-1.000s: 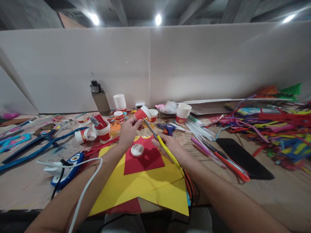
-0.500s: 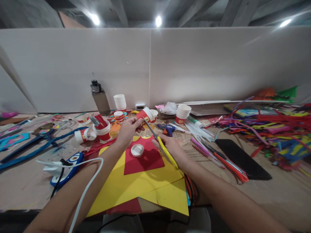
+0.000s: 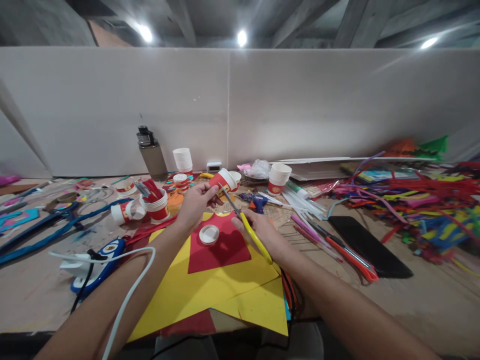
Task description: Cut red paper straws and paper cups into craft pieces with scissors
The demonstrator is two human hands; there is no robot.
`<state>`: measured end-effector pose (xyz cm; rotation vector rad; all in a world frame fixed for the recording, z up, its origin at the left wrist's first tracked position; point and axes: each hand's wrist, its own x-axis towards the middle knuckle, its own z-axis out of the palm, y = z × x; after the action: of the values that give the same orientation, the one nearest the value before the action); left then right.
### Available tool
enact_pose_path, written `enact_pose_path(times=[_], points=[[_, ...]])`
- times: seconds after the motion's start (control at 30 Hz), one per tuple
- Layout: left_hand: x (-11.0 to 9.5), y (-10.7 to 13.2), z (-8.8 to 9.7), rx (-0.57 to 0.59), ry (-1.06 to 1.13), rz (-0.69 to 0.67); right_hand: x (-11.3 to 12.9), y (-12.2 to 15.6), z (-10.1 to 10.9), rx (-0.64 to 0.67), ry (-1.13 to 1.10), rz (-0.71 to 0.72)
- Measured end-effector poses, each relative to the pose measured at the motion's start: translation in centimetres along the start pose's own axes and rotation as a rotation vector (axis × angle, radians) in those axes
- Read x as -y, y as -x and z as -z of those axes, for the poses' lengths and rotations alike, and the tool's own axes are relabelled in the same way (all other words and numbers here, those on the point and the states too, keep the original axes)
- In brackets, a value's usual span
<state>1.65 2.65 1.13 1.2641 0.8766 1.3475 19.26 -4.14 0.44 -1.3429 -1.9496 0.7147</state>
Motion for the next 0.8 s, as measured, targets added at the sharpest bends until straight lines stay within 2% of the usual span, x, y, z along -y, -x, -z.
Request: enact_pose_path(times=[0.13, 0.37, 0.57, 0.7, 0.8], points=[[0.0, 0.0, -0.1, 0.016, 0.0, 0.005, -0.1, -0.1, -0.2, -0.052, 0.017, -0.033], [-0.2, 0.1, -0.1, 0.021, -0.001, 0.027, -0.5, 0.0, -0.5, -0.088, 0.088, 0.005], [-0.3, 0.1, -0.1, 0.016, 0.107, 0.074, -0.9, 0.0, -0.5, -0.083, 0.097, 0.023], [-0.3, -0.1, 0.0, -0.044, 0.198, 0.135, -1.0, 0.0, -0.5, -0.068, 0.106, 0.041], [0.0, -0.2, -0.1, -0.071, 0.198, 0.124, -1.1, 0.1, -0.7, -0.055, 0.102, 0.05]])
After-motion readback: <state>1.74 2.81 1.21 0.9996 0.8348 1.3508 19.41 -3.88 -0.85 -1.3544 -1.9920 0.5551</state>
